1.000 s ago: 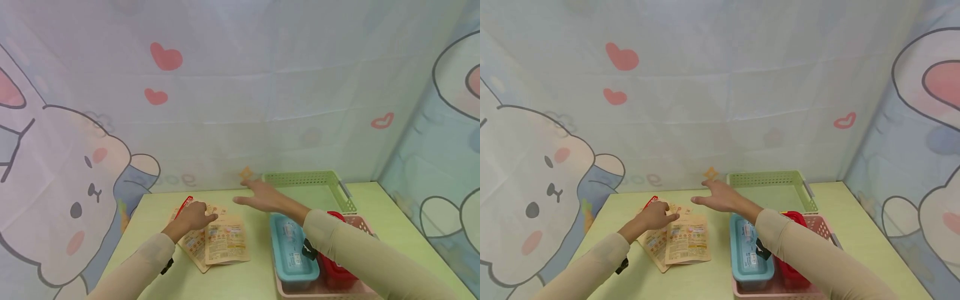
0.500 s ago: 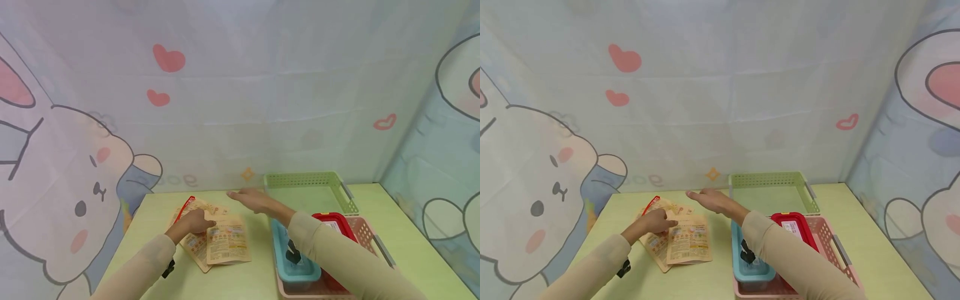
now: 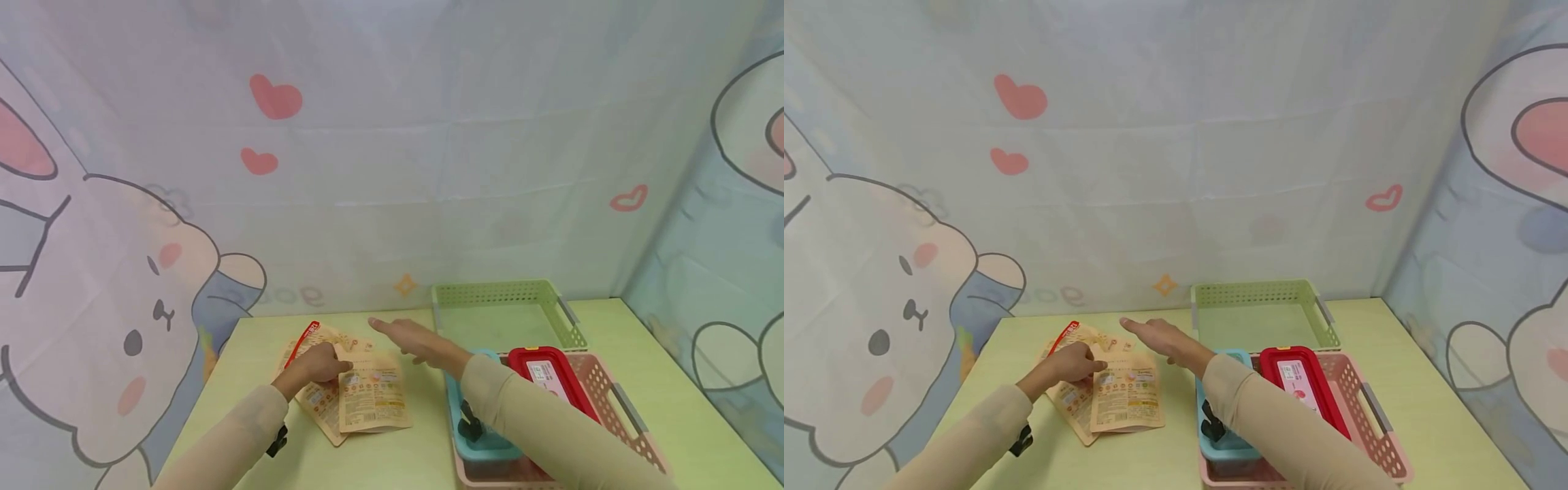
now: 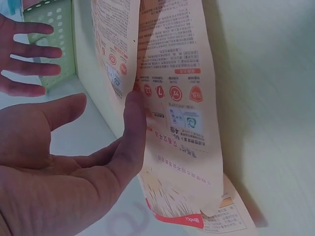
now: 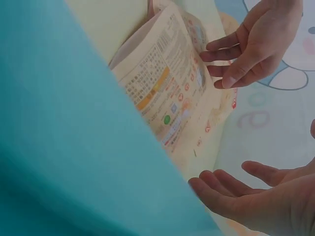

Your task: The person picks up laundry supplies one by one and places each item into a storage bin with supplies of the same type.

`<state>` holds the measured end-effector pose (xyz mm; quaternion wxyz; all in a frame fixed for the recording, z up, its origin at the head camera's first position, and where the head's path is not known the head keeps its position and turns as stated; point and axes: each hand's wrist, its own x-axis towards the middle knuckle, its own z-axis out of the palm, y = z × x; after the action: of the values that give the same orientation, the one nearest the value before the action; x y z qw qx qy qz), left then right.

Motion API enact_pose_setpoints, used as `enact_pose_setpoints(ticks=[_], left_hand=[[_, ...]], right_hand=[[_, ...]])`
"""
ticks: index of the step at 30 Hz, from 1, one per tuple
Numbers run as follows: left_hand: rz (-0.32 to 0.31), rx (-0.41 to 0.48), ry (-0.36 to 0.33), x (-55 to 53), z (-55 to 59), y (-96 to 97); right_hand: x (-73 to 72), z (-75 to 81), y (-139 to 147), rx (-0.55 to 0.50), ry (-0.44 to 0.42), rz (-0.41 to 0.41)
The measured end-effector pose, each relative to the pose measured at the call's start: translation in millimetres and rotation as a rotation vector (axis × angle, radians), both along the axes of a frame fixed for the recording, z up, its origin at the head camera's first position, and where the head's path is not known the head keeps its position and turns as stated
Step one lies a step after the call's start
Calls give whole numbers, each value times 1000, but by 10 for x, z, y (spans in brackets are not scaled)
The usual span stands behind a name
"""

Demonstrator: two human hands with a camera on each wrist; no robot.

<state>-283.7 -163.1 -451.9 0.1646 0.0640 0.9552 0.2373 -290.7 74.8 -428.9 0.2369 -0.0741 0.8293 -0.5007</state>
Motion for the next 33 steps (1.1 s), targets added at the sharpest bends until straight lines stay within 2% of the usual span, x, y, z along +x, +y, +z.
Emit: enact_pose_setpoints(ticks=[4, 9, 13, 21, 27, 33], left_hand=[[-1, -12, 12, 6, 3, 5], [23, -4, 45, 4, -11, 12], [40, 5, 68, -30, -68, 9], [75, -1, 105, -129, -133, 41], [105, 66, 114, -150, -174, 31], [57, 139, 127, -173, -205, 17]], right_hand=[[9, -54, -12, -36, -42, -22], [10, -59, -40, -37, -55, -61], [21, -25, -66, -47, -61, -67], [-74, -38, -119, -83, -73, -60], [-105, -45, -158, -32, -77, -77], [-162, -52, -183, 52, -59, -44]])
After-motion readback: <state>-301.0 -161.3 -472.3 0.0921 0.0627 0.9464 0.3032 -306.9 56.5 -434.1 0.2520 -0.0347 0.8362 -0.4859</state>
